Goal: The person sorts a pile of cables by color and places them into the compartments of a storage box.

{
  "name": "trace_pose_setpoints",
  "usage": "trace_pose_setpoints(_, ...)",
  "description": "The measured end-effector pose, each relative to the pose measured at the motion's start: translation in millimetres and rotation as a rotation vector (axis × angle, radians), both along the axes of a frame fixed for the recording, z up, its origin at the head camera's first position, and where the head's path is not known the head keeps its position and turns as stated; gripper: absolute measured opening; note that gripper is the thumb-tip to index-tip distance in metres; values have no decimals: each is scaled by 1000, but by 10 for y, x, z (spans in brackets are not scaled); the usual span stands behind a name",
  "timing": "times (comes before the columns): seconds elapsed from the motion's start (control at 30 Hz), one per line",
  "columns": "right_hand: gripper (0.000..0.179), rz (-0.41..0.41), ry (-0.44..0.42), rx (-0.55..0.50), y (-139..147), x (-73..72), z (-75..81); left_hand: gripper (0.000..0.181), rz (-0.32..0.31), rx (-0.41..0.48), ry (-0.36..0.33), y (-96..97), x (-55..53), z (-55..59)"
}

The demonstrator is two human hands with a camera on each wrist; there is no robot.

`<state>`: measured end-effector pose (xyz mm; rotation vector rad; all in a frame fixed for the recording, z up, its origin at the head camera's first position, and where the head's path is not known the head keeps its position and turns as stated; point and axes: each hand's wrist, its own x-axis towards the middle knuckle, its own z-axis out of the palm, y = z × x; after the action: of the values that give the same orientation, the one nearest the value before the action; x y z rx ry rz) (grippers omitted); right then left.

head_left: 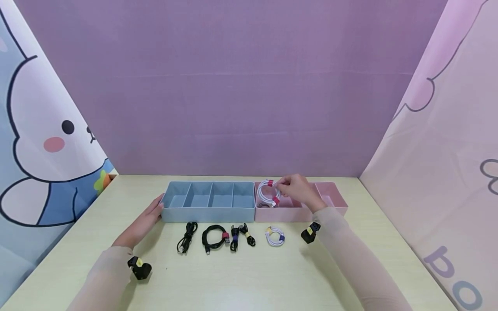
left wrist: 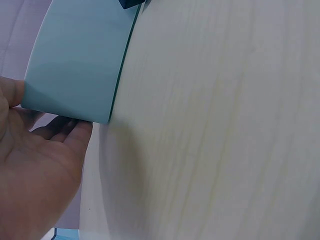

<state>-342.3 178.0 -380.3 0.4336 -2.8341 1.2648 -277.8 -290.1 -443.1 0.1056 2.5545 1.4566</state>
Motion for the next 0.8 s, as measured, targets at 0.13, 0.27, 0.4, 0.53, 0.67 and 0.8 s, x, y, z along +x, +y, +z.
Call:
trace_pose_setpoints(0.13, 23, -13, 1, 11, -4, -10, -3, 62, 4, -1, 0, 5, -3, -7)
trace_pose_setpoints(0.27, 22, -21, -5, -6, -13, 4, -9, 63, 0, -8, 9, 11, -6, -2)
trace_pose_setpoints(0.4, 19, -35, 1, -6, -33, 27, -8, 63, -4, -8, 5, 13, -13, -2)
trace_pose_setpoints(0.53, 16, -57, 8, -1, -46, 34, -4, 62, -3, -4, 5, 13, -18, -13)
trace_pose_setpoints(0.67, 15, -74, 7, 2, -50, 13, -10, 62, 0, -7, 5, 7, -28, -31)
trace_pose_setpoints(0.8, 17, -83, 2, 10, -55, -8, -13, 62, 1, -6, 2, 2, -35, -35)
